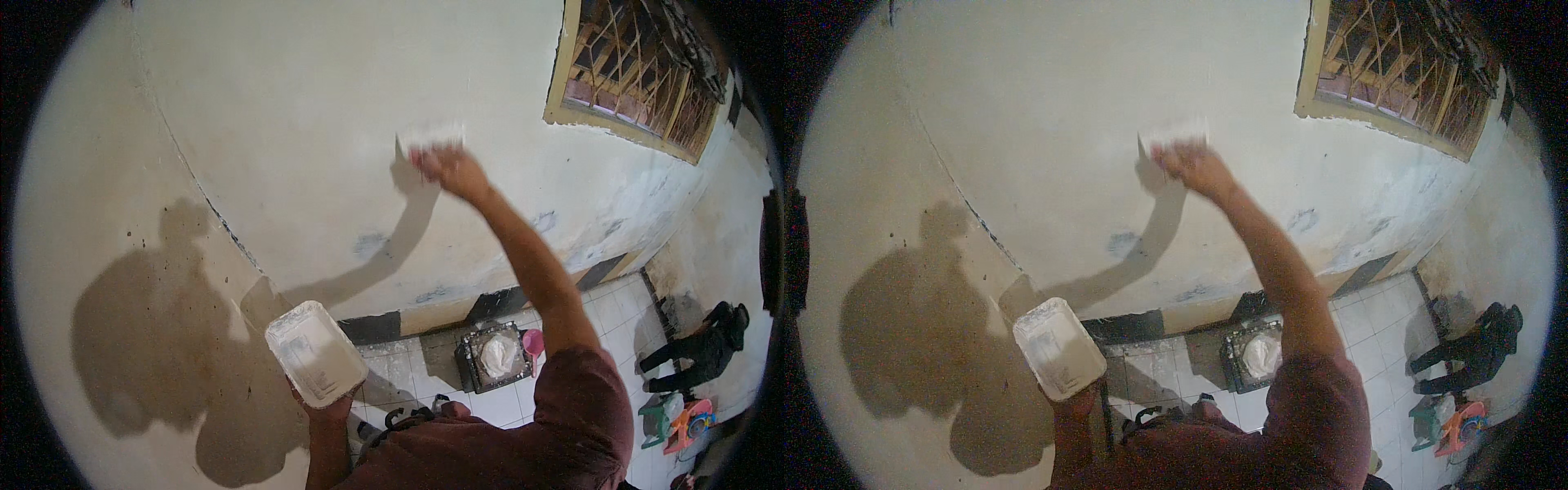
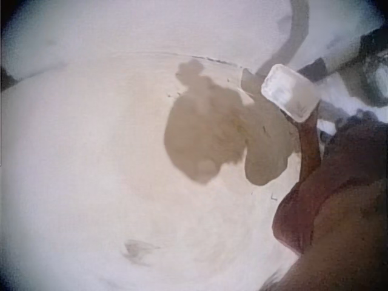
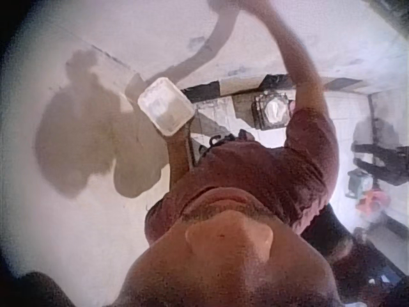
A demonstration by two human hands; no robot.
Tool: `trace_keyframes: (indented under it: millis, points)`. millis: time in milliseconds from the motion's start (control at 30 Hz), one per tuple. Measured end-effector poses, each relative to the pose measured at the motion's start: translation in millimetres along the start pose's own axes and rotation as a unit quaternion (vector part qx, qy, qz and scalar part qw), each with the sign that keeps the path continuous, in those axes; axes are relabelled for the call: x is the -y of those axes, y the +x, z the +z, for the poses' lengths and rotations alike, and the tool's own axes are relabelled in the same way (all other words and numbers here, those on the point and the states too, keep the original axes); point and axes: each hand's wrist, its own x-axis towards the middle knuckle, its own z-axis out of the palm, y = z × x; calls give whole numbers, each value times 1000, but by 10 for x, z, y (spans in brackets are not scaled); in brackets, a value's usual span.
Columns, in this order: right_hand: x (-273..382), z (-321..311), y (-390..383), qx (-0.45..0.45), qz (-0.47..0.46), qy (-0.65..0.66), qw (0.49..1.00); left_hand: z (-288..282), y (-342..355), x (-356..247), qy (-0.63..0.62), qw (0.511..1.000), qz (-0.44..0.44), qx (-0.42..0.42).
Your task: The person patches a wall by applying a white compound from a container onto wall defects using a putty knife.
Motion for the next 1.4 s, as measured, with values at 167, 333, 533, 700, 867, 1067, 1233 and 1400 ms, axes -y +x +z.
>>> trace_keyframes:
  millis: [167,333,533,700,867,1067,1233,1400]
  points:
    - [816,308,-1318,133,34,118,983,1,97,2,108,992,22,58]
    - [290,-354,-485,12,112,23,993,106,129,36,39,997,-16,72]
    - [-492,-1433,1368,-303,17,-107,947,27,204,114,-81,994,-76,26]
    - [-254,-1087,1346,-173,60,-85,979,71,154,131,85,994,-72,-24]
    - [435,-292,3,1,-20,-41,999,179,119,190,2,999,-42,33]
    - [-115,-892,86,-134,70,-30,988,219,195,198,-91,994,-53,33]
    - [-938,-1292,788,-202,75,-113,970,288,239,208,47,990,-61,116]
    - [-363,-536,30,-163,-5,-3,987,215,278,249,41,990,-82,110]
